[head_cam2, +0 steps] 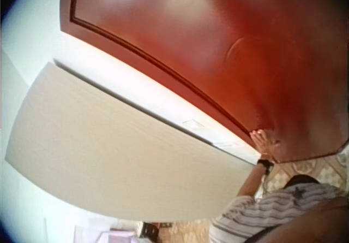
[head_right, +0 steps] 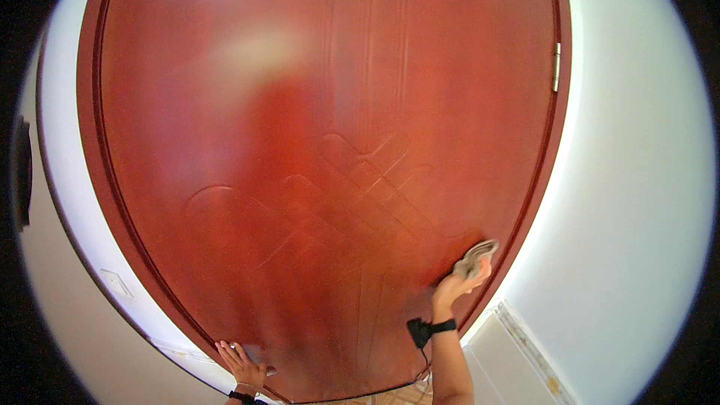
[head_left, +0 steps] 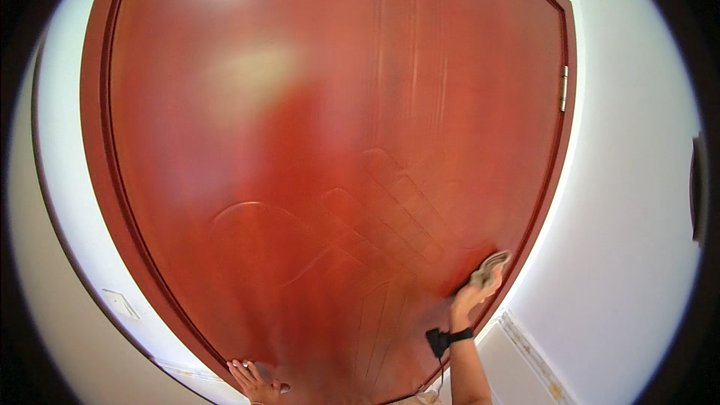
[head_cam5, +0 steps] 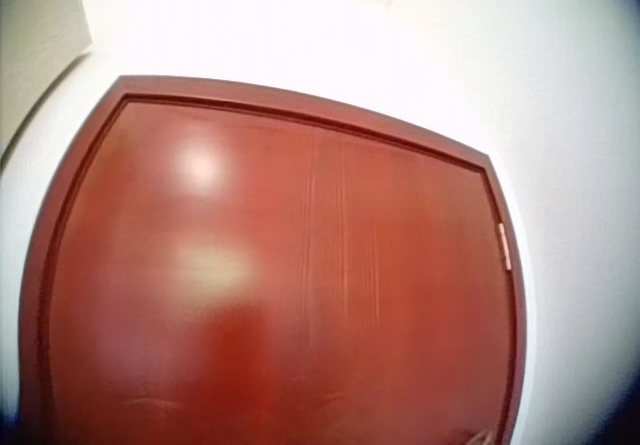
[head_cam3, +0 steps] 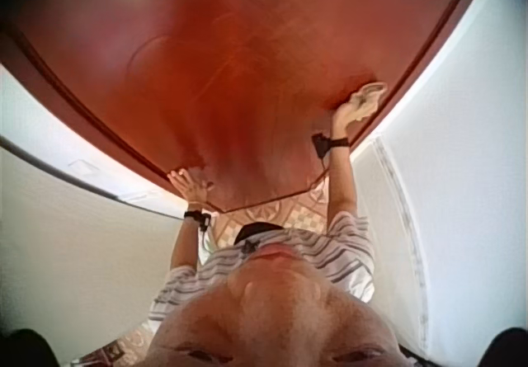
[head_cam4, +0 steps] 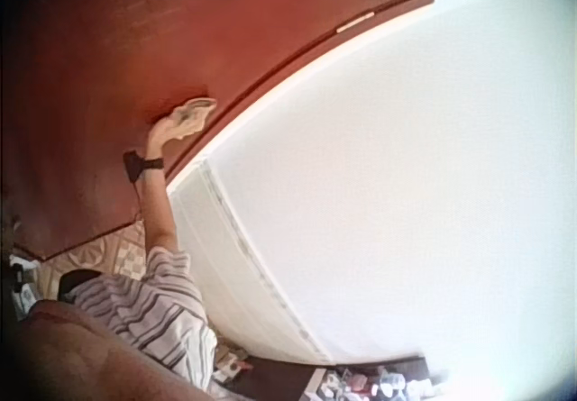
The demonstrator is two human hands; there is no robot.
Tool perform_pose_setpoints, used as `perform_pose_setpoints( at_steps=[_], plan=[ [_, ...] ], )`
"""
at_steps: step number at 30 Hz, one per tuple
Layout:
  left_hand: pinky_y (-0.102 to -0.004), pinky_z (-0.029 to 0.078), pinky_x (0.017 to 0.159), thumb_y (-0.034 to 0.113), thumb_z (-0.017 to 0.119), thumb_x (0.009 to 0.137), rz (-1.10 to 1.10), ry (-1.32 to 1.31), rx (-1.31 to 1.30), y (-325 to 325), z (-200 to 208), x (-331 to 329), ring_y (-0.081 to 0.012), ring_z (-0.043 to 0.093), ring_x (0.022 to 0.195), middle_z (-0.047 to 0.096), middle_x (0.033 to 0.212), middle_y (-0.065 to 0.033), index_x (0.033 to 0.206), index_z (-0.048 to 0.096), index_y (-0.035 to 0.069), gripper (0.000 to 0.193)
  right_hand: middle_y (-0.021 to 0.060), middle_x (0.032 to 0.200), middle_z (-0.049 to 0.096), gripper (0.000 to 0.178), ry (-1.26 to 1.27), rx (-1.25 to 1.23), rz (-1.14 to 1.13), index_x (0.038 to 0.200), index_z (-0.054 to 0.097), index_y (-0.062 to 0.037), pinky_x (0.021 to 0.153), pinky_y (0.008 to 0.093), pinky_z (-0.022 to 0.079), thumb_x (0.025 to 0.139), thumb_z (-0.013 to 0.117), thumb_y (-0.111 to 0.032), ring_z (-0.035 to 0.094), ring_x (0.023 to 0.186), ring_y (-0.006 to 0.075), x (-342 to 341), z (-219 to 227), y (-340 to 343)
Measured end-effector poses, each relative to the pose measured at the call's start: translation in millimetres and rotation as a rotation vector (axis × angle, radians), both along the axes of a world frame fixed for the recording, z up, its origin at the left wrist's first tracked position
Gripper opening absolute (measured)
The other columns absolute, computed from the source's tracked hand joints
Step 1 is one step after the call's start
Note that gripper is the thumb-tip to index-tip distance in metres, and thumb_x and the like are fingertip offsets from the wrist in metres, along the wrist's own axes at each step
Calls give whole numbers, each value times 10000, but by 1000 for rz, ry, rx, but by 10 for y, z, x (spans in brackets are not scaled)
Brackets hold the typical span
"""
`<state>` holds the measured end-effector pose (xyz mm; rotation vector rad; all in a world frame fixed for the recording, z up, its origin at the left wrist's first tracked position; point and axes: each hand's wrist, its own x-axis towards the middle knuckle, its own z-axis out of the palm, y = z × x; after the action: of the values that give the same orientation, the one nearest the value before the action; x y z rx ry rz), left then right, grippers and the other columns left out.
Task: The person wipes a door and a wardrobe with a cloth, then washes the cloth in a bucket of water.
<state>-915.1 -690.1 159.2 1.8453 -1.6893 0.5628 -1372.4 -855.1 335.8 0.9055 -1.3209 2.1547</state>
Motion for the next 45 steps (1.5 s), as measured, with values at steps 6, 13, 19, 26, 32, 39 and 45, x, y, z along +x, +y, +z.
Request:
perform_pose_setpoints(
  at_steps=[6, 13, 19, 26, 32, 39, 45],
  plan=[
    [-643, 54, 1107, 339, 598, 678, 168, 193, 366, 41, 145, -90, -569, -6, 1363, 34, 1479, -376, 1420, 154, -95, 967, 121, 1021, 580, 323, -209, 9, 160, 1153, 541, 41, 869, 355, 399, 847, 490, -48, 522, 943, 247, 274, 1375, 174],
    [-603, 5, 1123, 337, 632, 706, 95, 120, 248, -32, -50, -44, -538, -32, 1378, 47, 1472, -386, 1382, 233, -126, 911, 111, 1342, 477, 256, 447, -72, 79, 1139, 594, -129, 998, 428, 278, 925, 488, -221, 397, 1248, 288, 2166, 909, 347],
    [-606, 21, 1127, 349, 634, 730, 22, 161, 174, 18, 167, -84, -534, 17, 1380, 105, 1486, -345, 1387, 303, -73, 848, -106, 1338, 481, 241, 1224, 19, 170, 1088, 593, -352, 992, 415, 244, 871, 548, -258, 404, 1226, 155, 2505, -364, 609],
    [-636, 87, 1109, 371, 599, 798, -21, 144, 73, 8, 50, -13, -547, 80, 1363, 172, 1460, -347, 1342, 375, -62, 730, -58, 1261, 496, 237, 1199, 182, 167, 1016, 621, -334, 972, 479, 261, 783, 639, -294, 415, 1159, 201, 1820, -554, 650],
    [-597, 57, 1125, 363, 594, 807, -32, 268, 122, 19, 60, -25, -502, 72, 1385, 125, 1485, -333, 1288, 424, -78, 675, 28, 1303, 472, 197, 731, 111, 201, 980, 617, -287, 994, 495, 242, 792, 662, -327, 383, 1190, 240, 2591, -141, 716],
    [-564, 111, 1114, 353, 591, 815, -246, 272, 198, 254, -384, 13, -306, 325, 1329, 444, 1340, -141, 1193, 544, 12, 511, -134, 1319, 501, 283, 1415, 168, 187, 1105, 609, -363, 802, 390, 333, 832, 570, -302, 431, 1144, 85, 2861, -850, 709],
    [-566, 221, 1080, 340, 589, 809, -375, 223, 120, 249, -295, 208, -339, 505, 1068, 570, 1084, -151, 1130, 567, 27, 449, -166, 1286, 503, 264, 1687, 204, 349, 1092, 614, -336, 745, 272, 333, 841, 552, -284, 458, 1038, 15, 2578, -1221, 654]
  ],
)
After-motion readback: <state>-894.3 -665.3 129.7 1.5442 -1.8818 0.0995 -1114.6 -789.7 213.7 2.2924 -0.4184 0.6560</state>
